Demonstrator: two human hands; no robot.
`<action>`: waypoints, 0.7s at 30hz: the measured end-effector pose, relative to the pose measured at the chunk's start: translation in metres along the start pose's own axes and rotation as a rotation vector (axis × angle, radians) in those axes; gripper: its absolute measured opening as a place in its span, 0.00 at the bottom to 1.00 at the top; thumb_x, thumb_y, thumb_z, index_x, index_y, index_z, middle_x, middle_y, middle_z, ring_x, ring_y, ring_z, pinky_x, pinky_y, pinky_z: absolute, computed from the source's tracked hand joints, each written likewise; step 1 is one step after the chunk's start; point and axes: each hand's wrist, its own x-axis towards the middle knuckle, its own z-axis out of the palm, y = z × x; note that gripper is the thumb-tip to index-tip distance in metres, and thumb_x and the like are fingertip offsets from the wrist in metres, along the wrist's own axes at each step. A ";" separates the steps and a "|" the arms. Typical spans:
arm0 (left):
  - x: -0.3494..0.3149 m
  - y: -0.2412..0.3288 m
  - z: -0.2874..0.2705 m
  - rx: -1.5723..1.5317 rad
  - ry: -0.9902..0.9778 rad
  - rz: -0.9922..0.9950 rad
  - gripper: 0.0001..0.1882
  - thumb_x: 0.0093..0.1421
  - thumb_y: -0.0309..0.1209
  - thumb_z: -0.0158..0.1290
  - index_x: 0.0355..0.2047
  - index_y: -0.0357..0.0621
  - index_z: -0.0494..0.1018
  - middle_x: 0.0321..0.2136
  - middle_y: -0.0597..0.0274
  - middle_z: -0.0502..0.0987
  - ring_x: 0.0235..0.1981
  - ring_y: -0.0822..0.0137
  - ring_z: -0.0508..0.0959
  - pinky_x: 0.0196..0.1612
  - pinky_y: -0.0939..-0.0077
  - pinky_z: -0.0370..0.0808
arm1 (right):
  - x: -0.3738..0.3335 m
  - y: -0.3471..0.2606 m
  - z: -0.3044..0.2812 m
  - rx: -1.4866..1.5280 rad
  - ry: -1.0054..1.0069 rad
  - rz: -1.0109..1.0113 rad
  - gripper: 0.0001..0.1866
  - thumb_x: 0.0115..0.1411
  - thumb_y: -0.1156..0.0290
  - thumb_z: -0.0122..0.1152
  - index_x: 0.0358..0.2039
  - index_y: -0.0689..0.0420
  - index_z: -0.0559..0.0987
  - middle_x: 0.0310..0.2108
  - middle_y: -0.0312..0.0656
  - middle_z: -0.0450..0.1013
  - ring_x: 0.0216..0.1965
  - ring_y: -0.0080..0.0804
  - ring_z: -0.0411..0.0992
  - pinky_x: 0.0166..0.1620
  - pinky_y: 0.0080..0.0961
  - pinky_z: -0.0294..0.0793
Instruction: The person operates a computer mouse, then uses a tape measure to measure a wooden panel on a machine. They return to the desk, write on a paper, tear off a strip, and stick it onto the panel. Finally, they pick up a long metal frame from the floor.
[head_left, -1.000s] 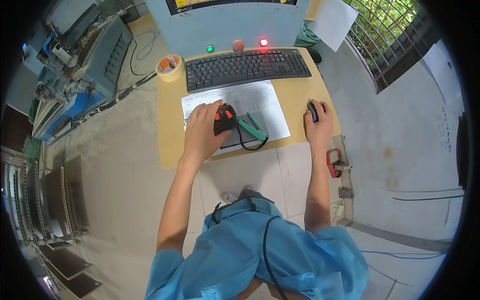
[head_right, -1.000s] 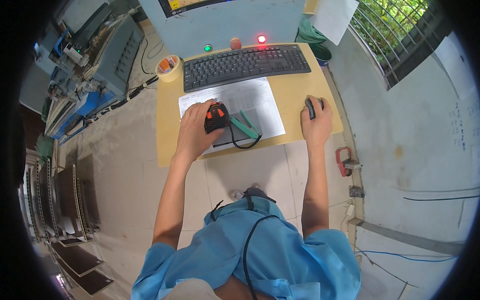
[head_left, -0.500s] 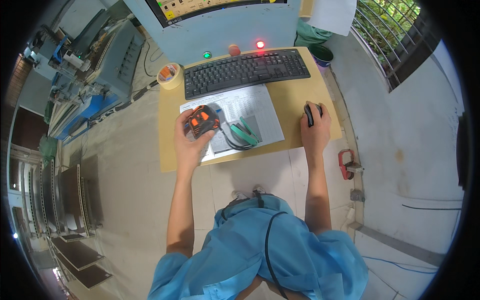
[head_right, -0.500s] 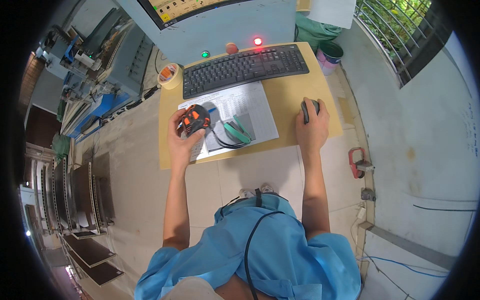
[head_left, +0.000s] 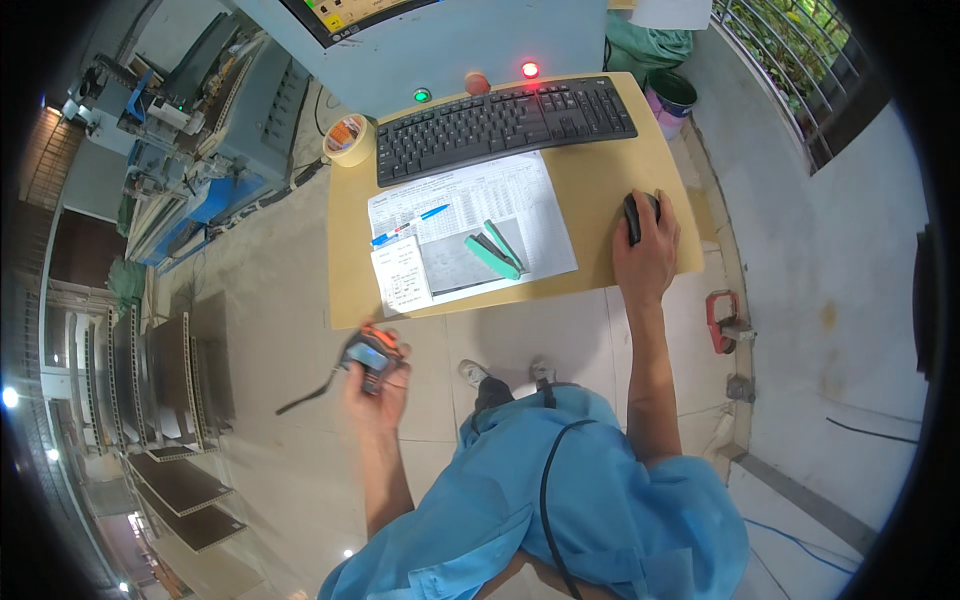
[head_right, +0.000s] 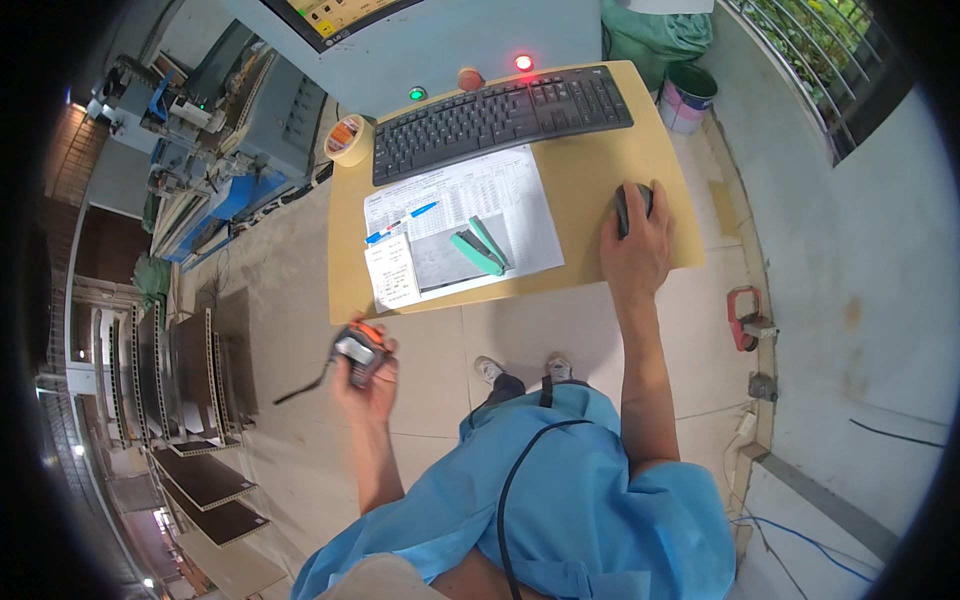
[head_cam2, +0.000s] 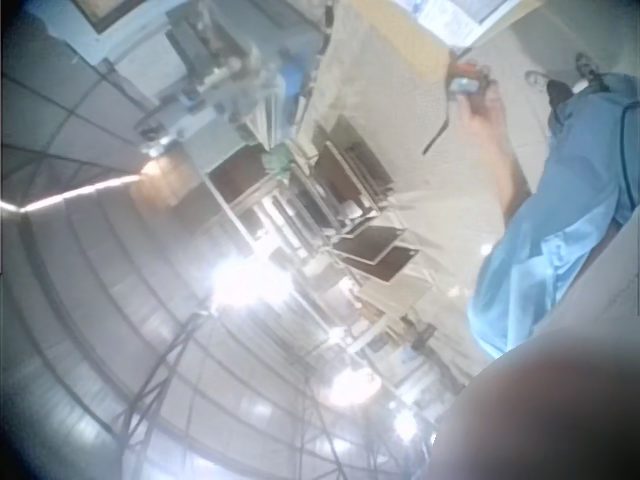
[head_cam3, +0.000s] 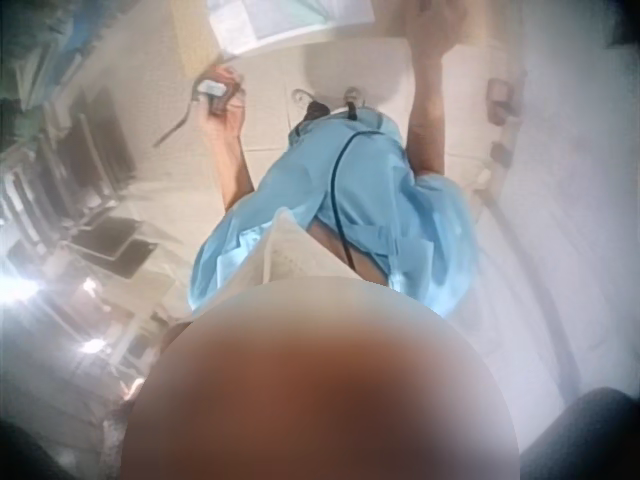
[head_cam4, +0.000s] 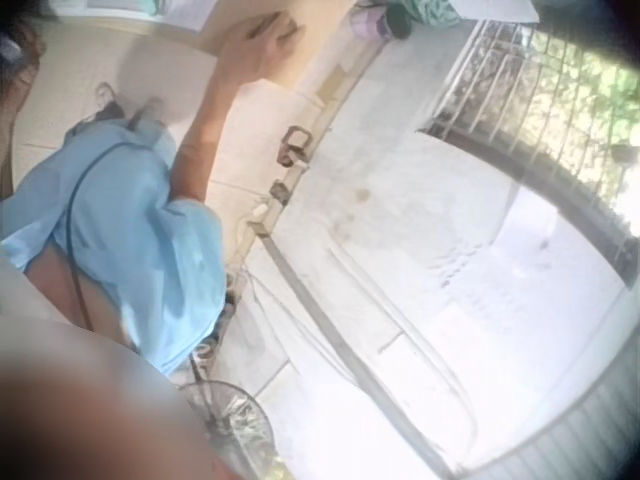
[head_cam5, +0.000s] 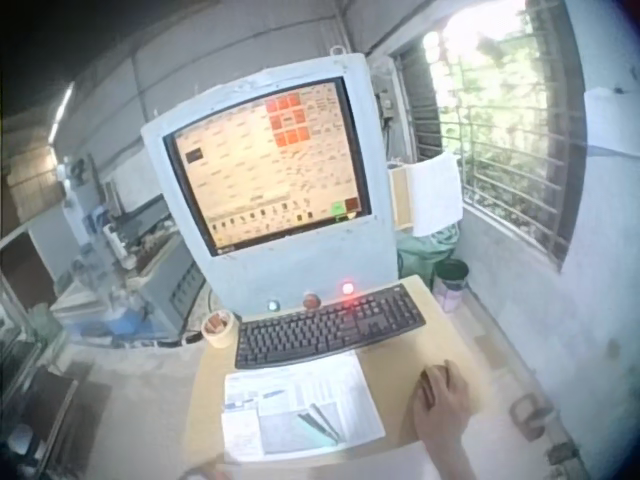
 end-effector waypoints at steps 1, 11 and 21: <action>-0.007 -0.012 -0.003 -0.063 -0.036 -0.062 0.39 0.63 0.43 0.63 0.69 0.43 0.61 0.56 0.46 0.75 0.56 0.50 0.79 0.51 0.57 0.83 | 0.000 -0.001 0.000 -0.011 0.009 -0.001 0.23 0.61 0.69 0.66 0.58 0.46 0.79 0.66 0.47 0.66 0.63 0.50 0.68 0.58 0.44 0.76; -0.054 -0.104 0.018 0.206 -0.019 -0.505 0.37 0.58 0.42 0.63 0.65 0.46 0.63 0.53 0.50 0.76 0.57 0.53 0.77 0.53 0.54 0.79 | 0.000 0.003 0.004 -0.026 0.062 -0.045 0.21 0.60 0.69 0.67 0.55 0.43 0.81 0.63 0.50 0.70 0.60 0.52 0.71 0.57 0.43 0.76; -0.053 -0.116 0.019 0.299 -0.135 -0.623 0.33 0.60 0.37 0.62 0.64 0.47 0.65 0.48 0.55 0.79 0.52 0.59 0.79 0.52 0.63 0.77 | 0.002 0.000 0.001 0.005 0.108 -0.078 0.23 0.55 0.74 0.69 0.53 0.48 0.82 0.61 0.52 0.71 0.55 0.54 0.73 0.54 0.44 0.77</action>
